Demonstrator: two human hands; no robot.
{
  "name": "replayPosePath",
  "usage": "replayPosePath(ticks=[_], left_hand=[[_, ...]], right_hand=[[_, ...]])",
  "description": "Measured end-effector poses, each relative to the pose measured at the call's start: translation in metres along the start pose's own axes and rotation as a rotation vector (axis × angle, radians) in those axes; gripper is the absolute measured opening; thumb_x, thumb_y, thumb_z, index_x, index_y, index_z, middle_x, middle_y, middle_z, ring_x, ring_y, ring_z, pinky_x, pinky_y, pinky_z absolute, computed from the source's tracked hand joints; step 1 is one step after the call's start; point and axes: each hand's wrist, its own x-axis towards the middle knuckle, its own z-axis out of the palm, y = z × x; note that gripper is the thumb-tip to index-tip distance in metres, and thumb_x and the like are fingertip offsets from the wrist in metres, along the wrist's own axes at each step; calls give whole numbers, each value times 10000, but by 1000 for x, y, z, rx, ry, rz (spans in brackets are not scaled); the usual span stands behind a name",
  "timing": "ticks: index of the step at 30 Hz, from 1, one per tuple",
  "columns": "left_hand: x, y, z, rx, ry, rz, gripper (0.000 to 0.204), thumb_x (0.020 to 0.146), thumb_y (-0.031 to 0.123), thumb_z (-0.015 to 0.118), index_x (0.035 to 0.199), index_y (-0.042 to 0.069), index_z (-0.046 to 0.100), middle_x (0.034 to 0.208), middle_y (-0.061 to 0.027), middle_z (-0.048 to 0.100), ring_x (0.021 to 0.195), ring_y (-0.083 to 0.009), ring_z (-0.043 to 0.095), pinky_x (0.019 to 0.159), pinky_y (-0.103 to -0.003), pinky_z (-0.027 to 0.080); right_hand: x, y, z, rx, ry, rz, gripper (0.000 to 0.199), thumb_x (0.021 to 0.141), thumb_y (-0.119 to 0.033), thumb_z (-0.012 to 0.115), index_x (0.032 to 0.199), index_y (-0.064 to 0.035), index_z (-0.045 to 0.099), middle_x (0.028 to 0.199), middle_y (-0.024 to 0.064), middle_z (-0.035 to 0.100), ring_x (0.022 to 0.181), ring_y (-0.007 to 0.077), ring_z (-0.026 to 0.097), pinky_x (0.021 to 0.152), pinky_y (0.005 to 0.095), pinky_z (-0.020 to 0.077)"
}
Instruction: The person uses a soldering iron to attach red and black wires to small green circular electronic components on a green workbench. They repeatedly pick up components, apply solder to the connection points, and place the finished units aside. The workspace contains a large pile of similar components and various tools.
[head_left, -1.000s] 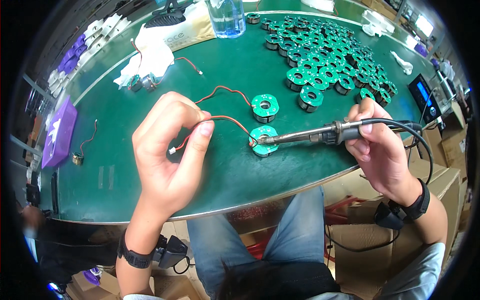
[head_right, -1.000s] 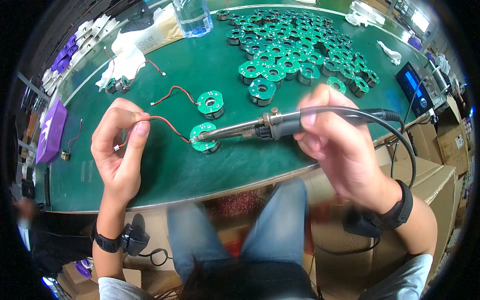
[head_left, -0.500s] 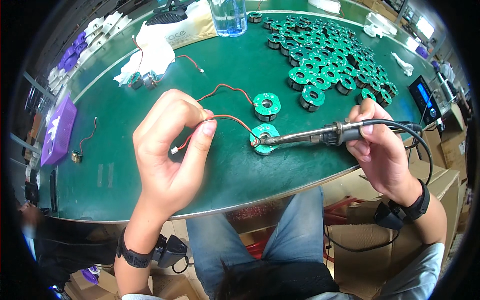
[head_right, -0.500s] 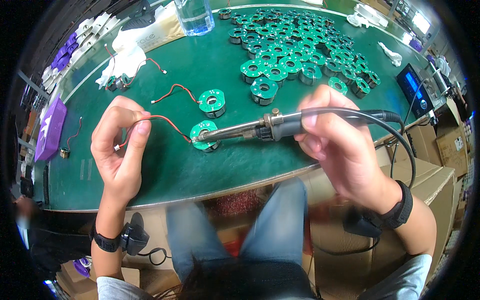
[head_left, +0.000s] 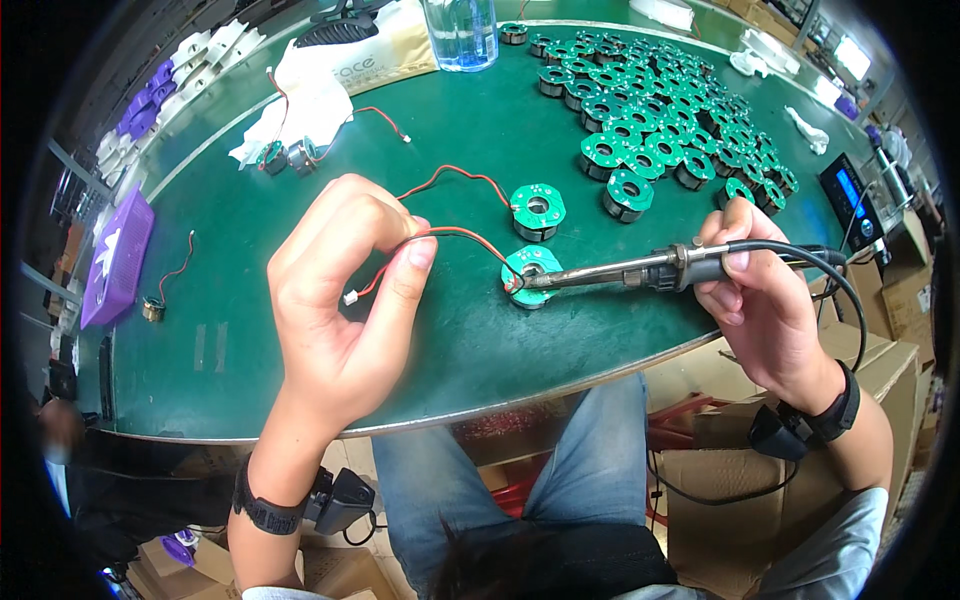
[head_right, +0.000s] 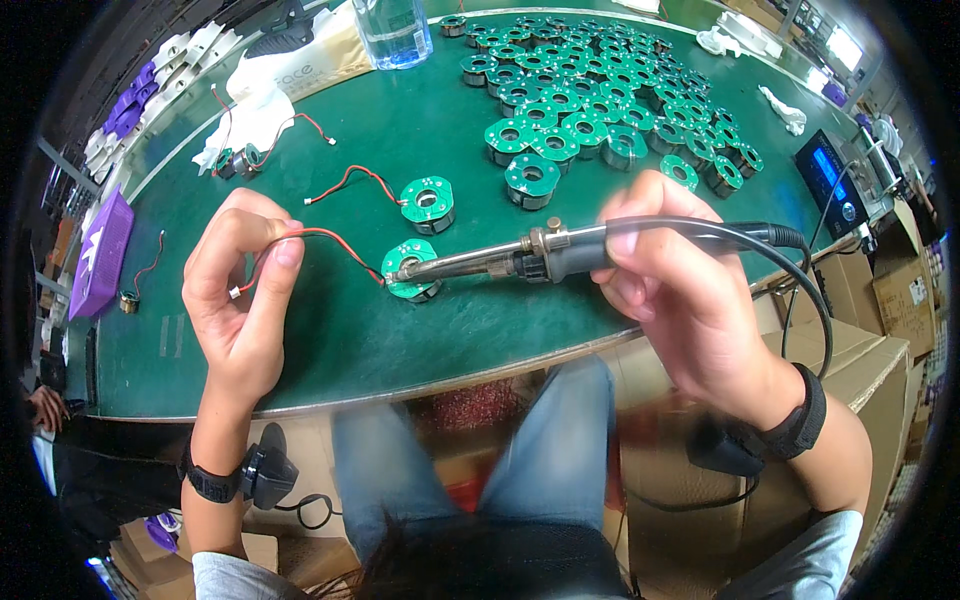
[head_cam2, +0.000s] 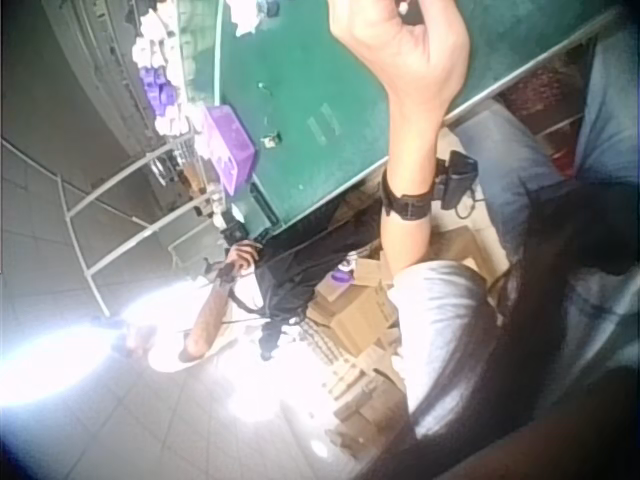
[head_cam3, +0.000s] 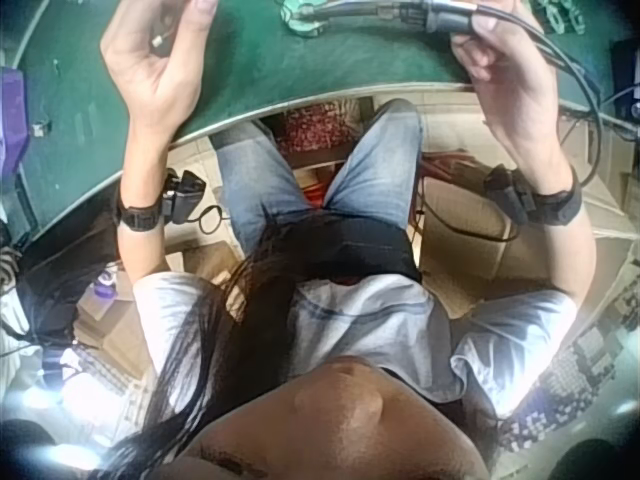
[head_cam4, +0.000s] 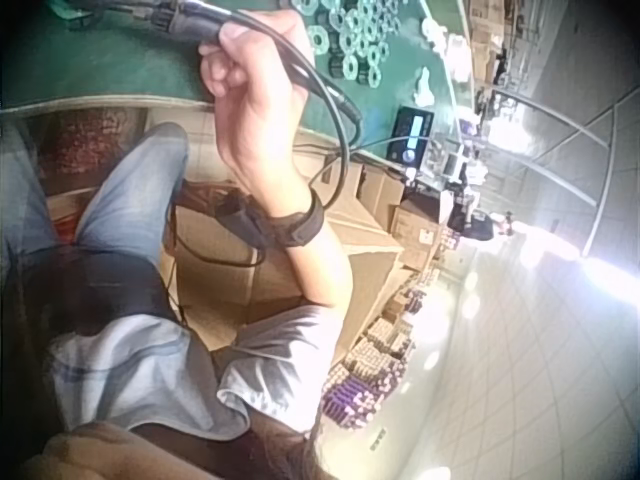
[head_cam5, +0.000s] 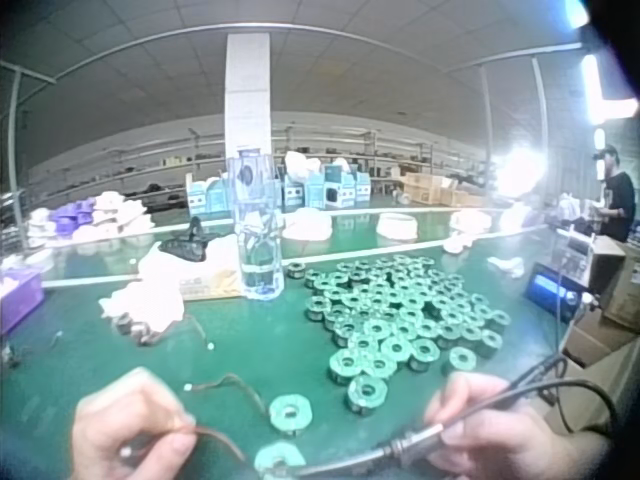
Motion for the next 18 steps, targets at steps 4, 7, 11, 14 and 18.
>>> replayPosePath(ticks=[4, 7, 11, 14, 18], left_hand=[[-1, 2, -1, 8, 6, -14, 102, 678, -70, 552, 648, -25, 465, 614, -90, 463, 595, -187, 481, 534, -257, 372], [-1, 0, -1, 5, 2, 7, 113, 678, -69, 553, 643, -24, 456, 614, -92, 462, 595, -187, 481, 533, -257, 372], [-1, 0, -1, 12, 9, 4, 118, 678, -68, 555, 642, -22, 451, 618, -93, 462, 595, -186, 480, 532, -256, 371], [-1, 0, -1, 6, 11, -2, 115, 679, -67, 555, 646, -23, 454, 620, -94, 463, 594, -186, 479, 531, -255, 369], [-1, 0, -3, 16, 5, 8, 107, 680, -67, 554, 649, -24, 461, 621, -93, 464, 594, -186, 478, 532, -255, 370]], right_hand=[[0, 0, 1, -1, -2, 3, 103, 744, -95, 527, 736, -51, 434, 675, 19, 441, 523, 50, 358, 468, 191, 284], [0, 0, 1, 3, -2, 0, 101, 744, -96, 528, 738, -49, 439, 676, 22, 446, 524, 50, 363, 474, 192, 290], [0, 2, -1, -19, -28, -3, 109, 752, -99, 509, 795, -63, 416, 729, 29, 416, 521, 48, 332, 449, 180, 268], [0, 3, -3, -32, -43, -9, 122, 757, -101, 500, 823, -71, 402, 754, 30, 399, 520, 46, 317, 435, 174, 256], [0, 3, -3, -25, -40, -10, 125, 757, -105, 503, 824, -72, 402, 755, 30, 399, 523, 46, 318, 435, 173, 258]])
